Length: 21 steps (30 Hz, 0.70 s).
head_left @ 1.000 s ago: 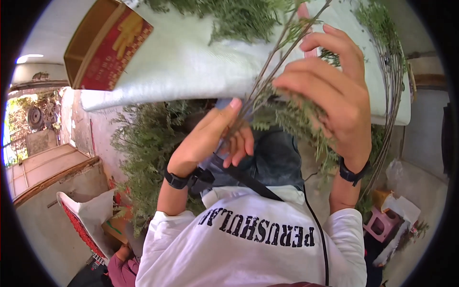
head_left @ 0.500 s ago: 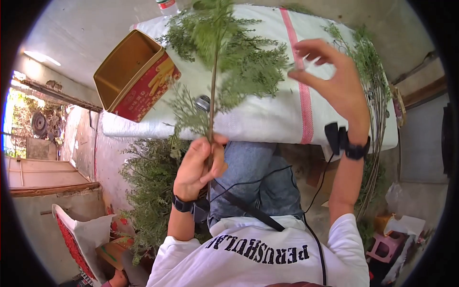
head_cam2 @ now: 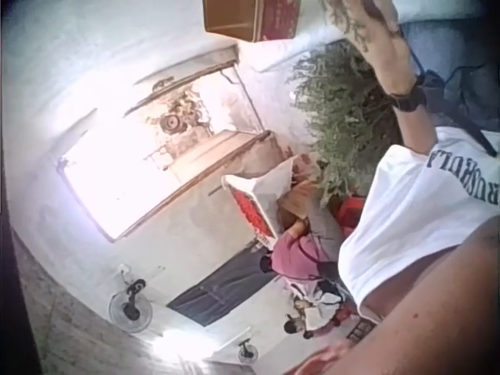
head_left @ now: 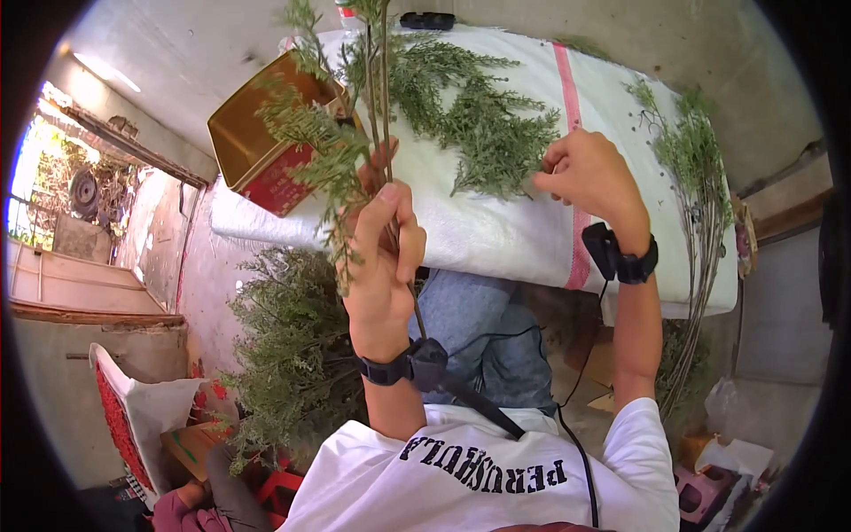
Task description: The person picks up branches and removes small pieces of foliage by hand, placing them into a metal tin. They then bundle several branches together, securing them with a rubber band, and set the bundle aside.
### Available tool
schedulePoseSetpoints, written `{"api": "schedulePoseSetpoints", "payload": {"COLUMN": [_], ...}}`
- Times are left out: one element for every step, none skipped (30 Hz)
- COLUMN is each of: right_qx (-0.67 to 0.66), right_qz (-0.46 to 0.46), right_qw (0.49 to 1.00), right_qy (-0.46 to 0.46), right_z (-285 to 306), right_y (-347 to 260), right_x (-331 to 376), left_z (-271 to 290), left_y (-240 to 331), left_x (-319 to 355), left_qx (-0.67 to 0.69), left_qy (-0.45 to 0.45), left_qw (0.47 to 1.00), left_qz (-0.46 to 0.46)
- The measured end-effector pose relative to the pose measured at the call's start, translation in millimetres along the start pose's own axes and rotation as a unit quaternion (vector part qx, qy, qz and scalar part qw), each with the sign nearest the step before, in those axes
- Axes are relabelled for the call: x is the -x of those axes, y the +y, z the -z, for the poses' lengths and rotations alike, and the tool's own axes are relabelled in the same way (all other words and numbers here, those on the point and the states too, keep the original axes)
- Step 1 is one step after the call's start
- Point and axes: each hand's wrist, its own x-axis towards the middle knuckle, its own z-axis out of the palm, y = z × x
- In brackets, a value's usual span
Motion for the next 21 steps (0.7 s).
{"api": "schedulePoseSetpoints", "payload": {"right_qx": [-0.095, -0.189, -0.282, -0.281, -0.306, -0.334, -0.362, -0.358, -0.375, -0.392, -0.410, -0.407, -0.413, -0.417, -0.419, -0.416, -0.460, -0.503, -0.545, -0.543, -0.536], "right_qz": [-0.008, -0.016, -0.020, -0.013, -0.026, -0.037, -0.049, -0.050, -0.033, -0.018, -0.003, -0.006, -0.008, -0.010, -0.010, -0.008, -0.006, -0.007, -0.008, -0.009, -0.005], "right_qw": [0.995, 0.982, 0.959, 0.960, 0.952, 0.942, 0.931, 0.932, 0.926, 0.920, 0.912, 0.913, 0.907, 0.898, 0.886, 0.887, 0.871, 0.852, 0.831, 0.832, 0.834], "right_qy": [0.003, 0.005, 0.003, -0.001, 0.001, 0.002, 0.004, 0.004, 0.008, 0.011, 0.014, 0.015, 0.077, 0.138, 0.199, 0.201, 0.172, 0.141, 0.110, 0.111, 0.130], "right_z": [7, 15, 24, 33, 45, 55, 61, 68, 75, 78, 80, 76, 65, 53, 46, 44, 42, 39, 38, 39, 42], "right_y": [5, 10, 14, 19, 25, 28, 29, 31, 33, 32, 32, 31, 29, 28, 27, 26, 26, 26, 26, 27, 28], "right_x": [2, 4, 5, 6, 9, 8, 6, 5, 2, 0, -1, -1, -3, -5, -8, -12, -15, -18, -21, -23, -26], "left_z": [-2, -4, -4, -4, -4, -2, 2, 6, 10, 14, 15, 16, 15, 14, 13, 13, 12, 12, 13, 13, 13], "left_y": [-1, -3, -7, -13, -21, -24, -23, -23, -21, -21, -22, -23, -25, -28, -31, -35, -38, -41, -44, -47, -51], "left_x": [1, 2, 3, 3, 2, 0, -3, -5, -8, -10, -12, -13, -16, -18, -21, -23, -25, -26, -27, -29, -32], "left_qx": [0.021, 0.042, 0.043, 0.027, 0.015, -0.001, -0.001, 0.014, 0.030, 0.044, 0.047, 0.052, 0.057, 0.063, 0.066, 0.069, 0.072, 0.074, 0.076, 0.072, 0.069], "left_qy": [-0.002, -0.004, 0.002, 0.010, 0.014, 0.019, 0.020, 0.000, -0.021, -0.041, -0.043, -0.036, -0.030, -0.023, -0.025, -0.030, -0.035, -0.038, -0.039, -0.034, -0.028], "left_qw": [1.000, 0.999, 0.999, 1.000, 0.999, 0.999, 0.999, 0.999, 0.998, 0.997, 0.997, 0.997, 0.997, 0.997, 0.997, 0.996, 0.996, 0.995, 0.995, 0.994, 0.993], "left_qz": [-0.002, -0.004, -0.009, 0.008, 0.029, 0.049, 0.045, 0.044, 0.043, 0.043, 0.046, 0.047, 0.045, 0.043, 0.042, 0.045, 0.048, 0.054, 0.056, 0.072, 0.088]}}
